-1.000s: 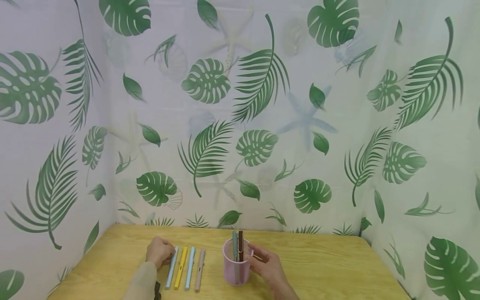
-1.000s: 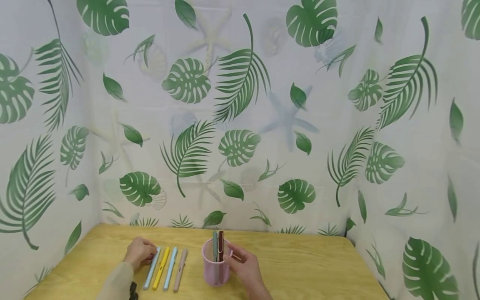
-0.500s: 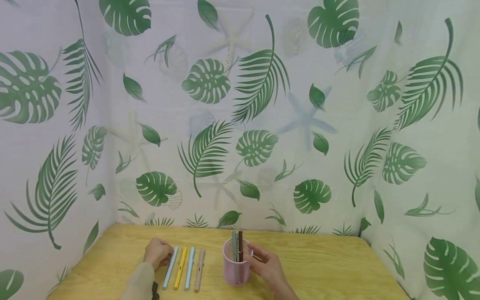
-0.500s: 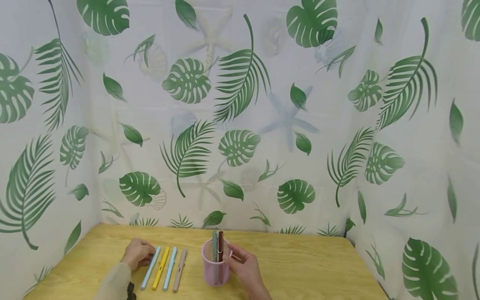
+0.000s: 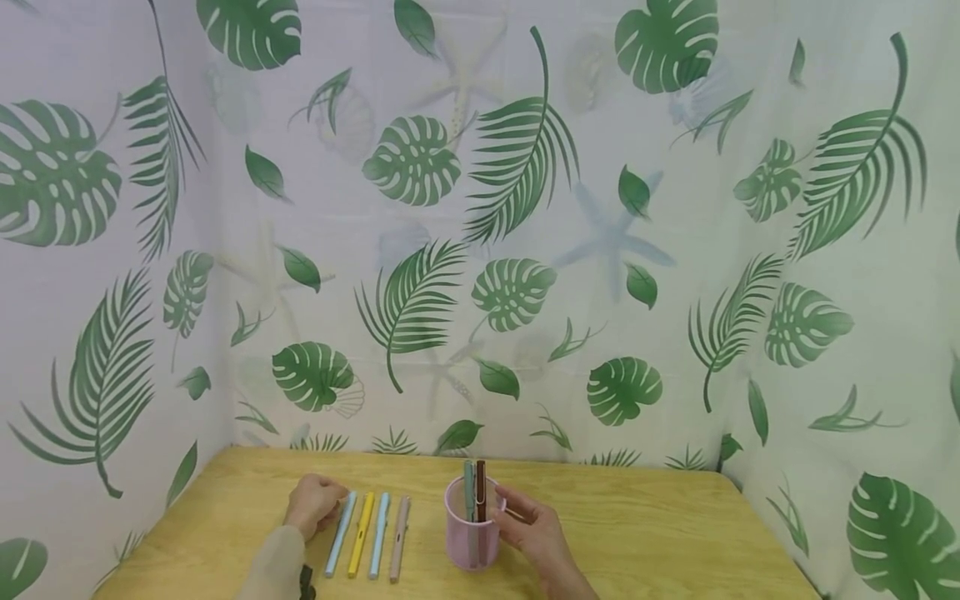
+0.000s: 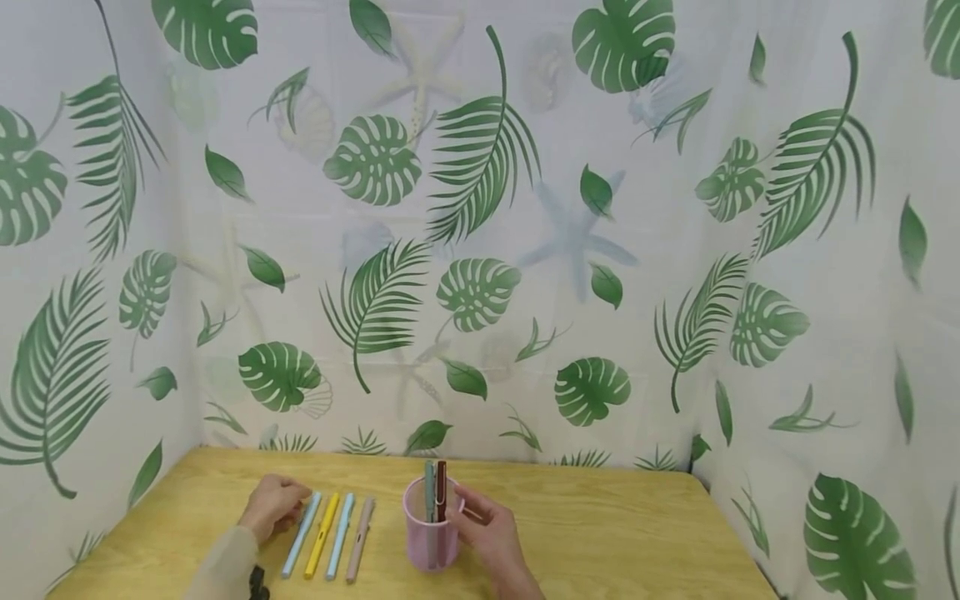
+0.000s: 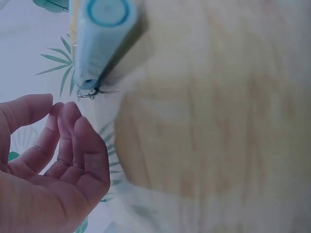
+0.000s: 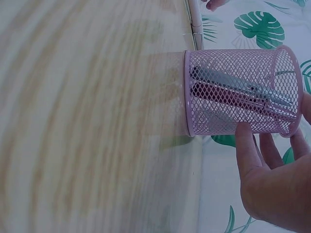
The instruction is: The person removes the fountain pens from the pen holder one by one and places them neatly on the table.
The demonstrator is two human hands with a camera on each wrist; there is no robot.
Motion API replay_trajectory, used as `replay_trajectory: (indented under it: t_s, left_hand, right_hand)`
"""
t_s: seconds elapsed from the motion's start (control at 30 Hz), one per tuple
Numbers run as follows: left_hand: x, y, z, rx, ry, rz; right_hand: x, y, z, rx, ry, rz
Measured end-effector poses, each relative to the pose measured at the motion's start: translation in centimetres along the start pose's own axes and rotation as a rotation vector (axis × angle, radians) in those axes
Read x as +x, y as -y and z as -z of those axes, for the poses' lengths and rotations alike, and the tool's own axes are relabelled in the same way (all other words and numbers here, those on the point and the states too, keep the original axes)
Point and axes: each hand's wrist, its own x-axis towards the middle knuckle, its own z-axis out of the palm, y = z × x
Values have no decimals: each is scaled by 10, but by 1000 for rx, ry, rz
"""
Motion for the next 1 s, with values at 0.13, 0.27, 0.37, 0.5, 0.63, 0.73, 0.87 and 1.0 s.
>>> replay_trajectory:
  t_s: [0.13,0.27,0.37,0.5,0.63,0.73,0.87,1.0]
  left_hand:
    - [0,-2,1,-35,-1,-19]
    - [-1,-6,-3,-59,-16,-65]
    - [-5,-9,-7,-61,-32,-99]
    - [-14,-13,-13,-46,-61,-155]
    - [-21,-18,-20,-47,-59,-194]
    - [-23,-21,-27,-53,-45,-189]
    - [-24,-23,-36,-71,-21,-195]
    - [-27,-25,-44,-83,11,-219]
  right_hand:
    - [0,0,0,-4,1,13]
    - [0,0,0,1,-3,15]
    - [0,1,0,-4,-10,7]
    - [0,1,0,-9,-13,6]
    - [0,2,-1,-11,-18,0]
    - [1,3,-1,-11,-24,-14]
    - [1,2,-2,-7,-14,0]
    - [-1,1,-3,-3,-7,21]
